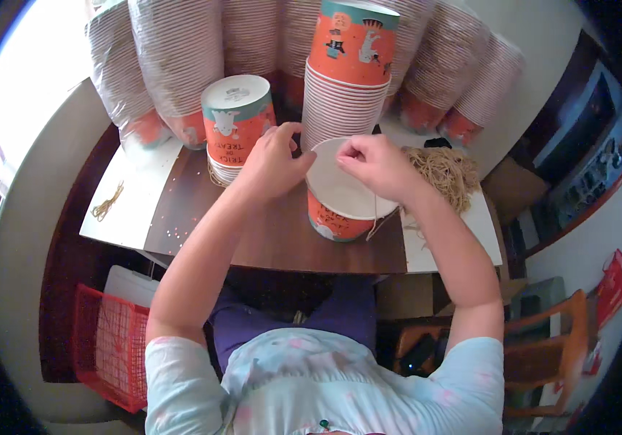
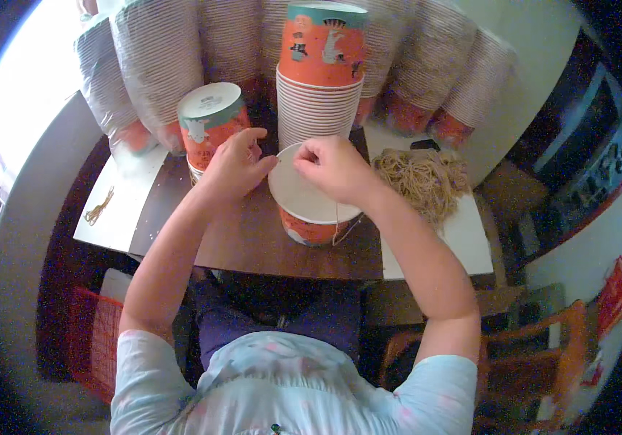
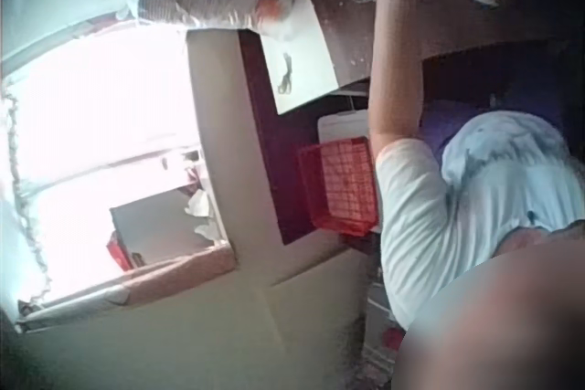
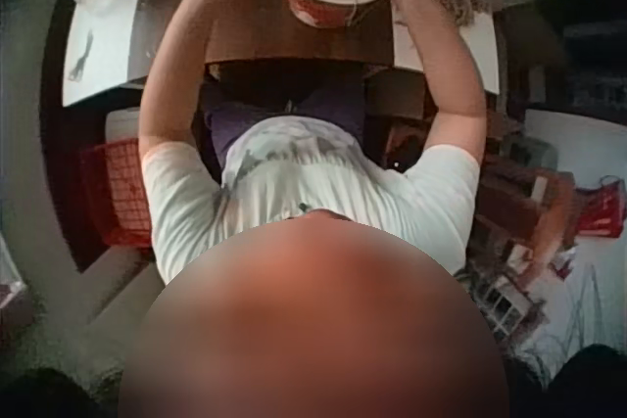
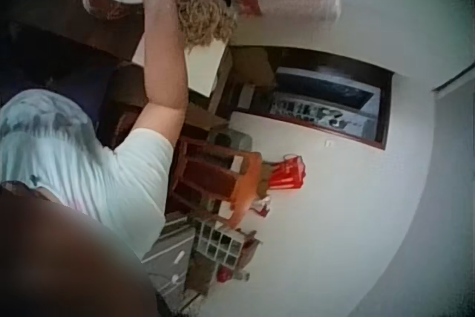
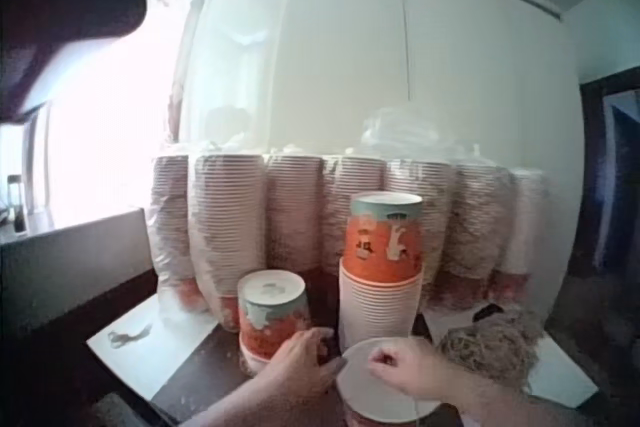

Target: Tying thin strings to the rims of paper cups as part of a manufacturing or packaging process.

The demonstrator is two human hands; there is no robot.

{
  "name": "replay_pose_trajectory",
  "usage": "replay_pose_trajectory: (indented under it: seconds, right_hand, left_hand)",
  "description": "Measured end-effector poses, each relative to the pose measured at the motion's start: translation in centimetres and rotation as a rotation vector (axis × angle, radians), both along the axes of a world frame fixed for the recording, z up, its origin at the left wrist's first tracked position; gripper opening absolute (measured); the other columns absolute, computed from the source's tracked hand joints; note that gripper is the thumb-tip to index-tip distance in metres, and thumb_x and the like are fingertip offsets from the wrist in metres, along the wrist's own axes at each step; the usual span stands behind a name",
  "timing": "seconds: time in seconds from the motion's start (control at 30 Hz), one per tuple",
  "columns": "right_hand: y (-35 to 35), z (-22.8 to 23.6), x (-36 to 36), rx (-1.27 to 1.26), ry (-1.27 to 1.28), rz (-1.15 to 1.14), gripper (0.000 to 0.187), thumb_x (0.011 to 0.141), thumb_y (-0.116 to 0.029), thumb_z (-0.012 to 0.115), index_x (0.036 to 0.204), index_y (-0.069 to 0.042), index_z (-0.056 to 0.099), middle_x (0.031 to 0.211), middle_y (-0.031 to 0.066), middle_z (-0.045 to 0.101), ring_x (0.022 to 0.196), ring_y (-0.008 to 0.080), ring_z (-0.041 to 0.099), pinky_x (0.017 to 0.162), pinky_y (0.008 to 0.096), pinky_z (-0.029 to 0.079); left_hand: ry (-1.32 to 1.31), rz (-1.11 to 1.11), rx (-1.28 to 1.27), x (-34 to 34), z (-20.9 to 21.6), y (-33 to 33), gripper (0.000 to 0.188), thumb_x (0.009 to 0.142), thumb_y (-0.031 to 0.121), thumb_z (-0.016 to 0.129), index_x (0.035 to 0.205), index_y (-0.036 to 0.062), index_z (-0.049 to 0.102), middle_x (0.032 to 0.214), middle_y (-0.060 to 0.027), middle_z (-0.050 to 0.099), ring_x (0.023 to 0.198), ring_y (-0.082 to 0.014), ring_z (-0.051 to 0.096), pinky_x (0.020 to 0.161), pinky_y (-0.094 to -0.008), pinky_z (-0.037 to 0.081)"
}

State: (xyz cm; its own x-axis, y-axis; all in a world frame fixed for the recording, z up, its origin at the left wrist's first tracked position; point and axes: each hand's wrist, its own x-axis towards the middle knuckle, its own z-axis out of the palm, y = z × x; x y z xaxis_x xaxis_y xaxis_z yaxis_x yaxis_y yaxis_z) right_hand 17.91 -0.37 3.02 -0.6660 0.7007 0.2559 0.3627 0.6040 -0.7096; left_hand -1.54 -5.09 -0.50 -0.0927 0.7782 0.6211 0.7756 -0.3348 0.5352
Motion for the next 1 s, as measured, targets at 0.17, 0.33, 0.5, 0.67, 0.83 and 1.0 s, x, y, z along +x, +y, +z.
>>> replay_pose_trajectory:
  seconds: [0.17, 0.33, 0.5, 0.67, 0.83, 1.0]
  right_hand:
    - [4.4, -4.1, -1.2, -0.110, -0.116, -0.041, 0.017, 0.079, -0.015, 0.063, 0.081, 0.002, 0.064, 0.069, 0.0066, 0.063, 0.066, 0.0100, 0.056, 0.061, 0.0293, 0.046]
    - [3.7, -3.6, -1.6, -0.155, -0.193, 0.015, 0.015, 0.078, -0.014, 0.063, 0.081, 0.001, 0.066, 0.069, 0.0069, 0.064, 0.066, 0.0119, 0.058, 0.061, 0.0300, 0.047]
    - [3.1, -4.3, -1.9, -0.137, -0.172, 0.060, 0.013, 0.077, -0.013, 0.062, 0.078, 0.000, 0.065, 0.067, 0.0065, 0.064, 0.062, 0.0123, 0.058, 0.058, 0.0307, 0.047]
    - [2.7, -3.6, -1.8, -0.169, -0.184, 0.011, 0.013, 0.077, -0.012, 0.062, 0.076, 0.000, 0.066, 0.067, 0.0073, 0.065, 0.058, 0.0129, 0.058, 0.054, 0.0314, 0.047]
    - [3.1, -4.1, -2.4, -0.111, -0.188, -0.007, 0.014, 0.076, -0.013, 0.061, 0.076, 0.000, 0.066, 0.066, 0.0102, 0.065, 0.059, 0.0153, 0.061, 0.054, 0.0329, 0.048]
    - [3.2, -4.3, -2.8, -0.110, -0.189, -0.033, 0.014, 0.076, -0.014, 0.062, 0.077, 0.000, 0.067, 0.067, 0.0116, 0.065, 0.060, 0.0172, 0.062, 0.056, 0.0334, 0.048]
  left_hand:
    - [-0.475, -0.222, -0.485, -1.2, -4.0, 2.9, 0.034, 0.077, 0.013, 0.059, 0.105, -0.0059, 0.062, 0.077, -0.0086, 0.065, 0.066, -0.0135, 0.061, 0.062, -0.0276, 0.049]
    - [-0.764, -0.258, -0.672, 1.1, -1.9, -1.0, 0.025, 0.085, 0.010, 0.055, 0.107, -0.0018, 0.062, 0.079, -0.0033, 0.063, 0.065, -0.0113, 0.057, 0.059, -0.0249, 0.047]
    - [-0.965, -0.307, -0.670, 0.7, -2.7, -1.3, 0.024, 0.088, 0.008, 0.052, 0.108, -0.0008, 0.061, 0.079, -0.0038, 0.063, 0.064, -0.0119, 0.058, 0.059, -0.0252, 0.048]
    - [-0.938, -0.264, -0.682, 0.3, -3.0, -1.2, 0.023, 0.090, 0.009, 0.048, 0.107, -0.0021, 0.061, 0.077, -0.0038, 0.062, 0.063, -0.0093, 0.058, 0.058, -0.0232, 0.050]
    - [-0.907, -0.290, -0.668, 0.0, -3.3, -0.8, 0.023, 0.091, 0.009, 0.049, 0.108, -0.0023, 0.061, 0.077, -0.0033, 0.062, 0.062, -0.0085, 0.057, 0.057, -0.0225, 0.049]
    - [-0.760, -0.281, -0.644, 0.6, -2.9, -0.6, 0.023, 0.090, 0.009, 0.052, 0.107, -0.0034, 0.061, 0.077, -0.0036, 0.063, 0.062, -0.0077, 0.056, 0.057, -0.0216, 0.047]
